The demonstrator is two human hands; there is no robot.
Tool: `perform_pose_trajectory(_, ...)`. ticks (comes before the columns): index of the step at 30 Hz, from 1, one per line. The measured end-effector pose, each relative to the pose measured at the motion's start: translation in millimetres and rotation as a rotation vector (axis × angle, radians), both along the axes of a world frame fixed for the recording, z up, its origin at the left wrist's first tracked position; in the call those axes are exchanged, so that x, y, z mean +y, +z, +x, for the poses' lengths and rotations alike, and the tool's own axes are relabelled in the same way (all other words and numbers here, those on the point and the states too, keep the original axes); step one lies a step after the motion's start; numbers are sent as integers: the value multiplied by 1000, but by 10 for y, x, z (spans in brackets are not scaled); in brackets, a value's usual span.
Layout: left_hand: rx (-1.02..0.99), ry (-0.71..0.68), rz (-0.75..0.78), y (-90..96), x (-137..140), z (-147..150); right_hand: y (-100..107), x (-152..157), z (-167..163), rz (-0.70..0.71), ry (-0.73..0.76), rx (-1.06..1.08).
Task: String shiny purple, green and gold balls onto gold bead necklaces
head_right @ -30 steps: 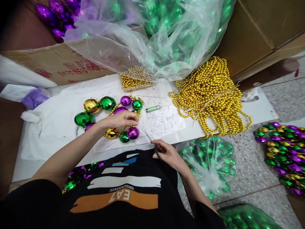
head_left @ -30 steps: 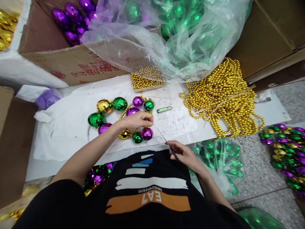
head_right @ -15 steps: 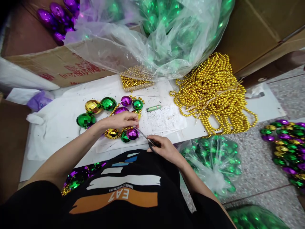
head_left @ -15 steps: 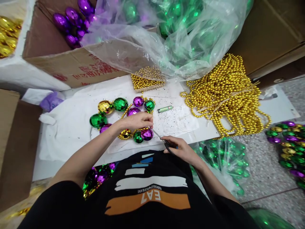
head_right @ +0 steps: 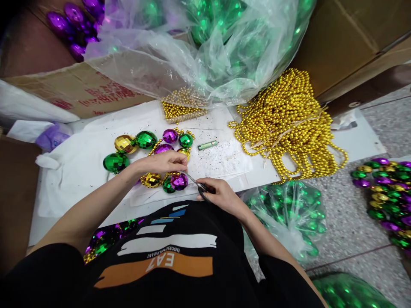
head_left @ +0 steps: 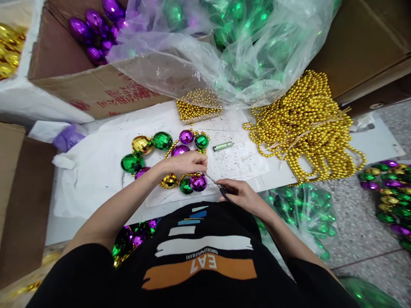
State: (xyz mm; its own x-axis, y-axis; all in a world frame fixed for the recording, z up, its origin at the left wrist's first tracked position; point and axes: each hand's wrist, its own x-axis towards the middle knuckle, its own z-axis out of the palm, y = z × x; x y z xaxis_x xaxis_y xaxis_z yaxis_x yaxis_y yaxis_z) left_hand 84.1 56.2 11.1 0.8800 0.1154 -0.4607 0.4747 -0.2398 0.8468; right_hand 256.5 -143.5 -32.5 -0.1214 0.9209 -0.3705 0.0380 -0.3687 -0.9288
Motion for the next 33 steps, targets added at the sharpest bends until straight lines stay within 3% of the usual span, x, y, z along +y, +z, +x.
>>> perform_pose_trajectory(14, -37, 54, -26, -97, -33, -37, -36, -2, -37, -42, -17, 74)
perform_pose_trajectory(26, -57, 51, 0, -84, -41, -69, -31, -10, -16, -15, 1, -1)
perform_pose_trajectory(33, -33, 165, -26, -130, -42, -128, -32, -57, 33, -52, 70, 25)
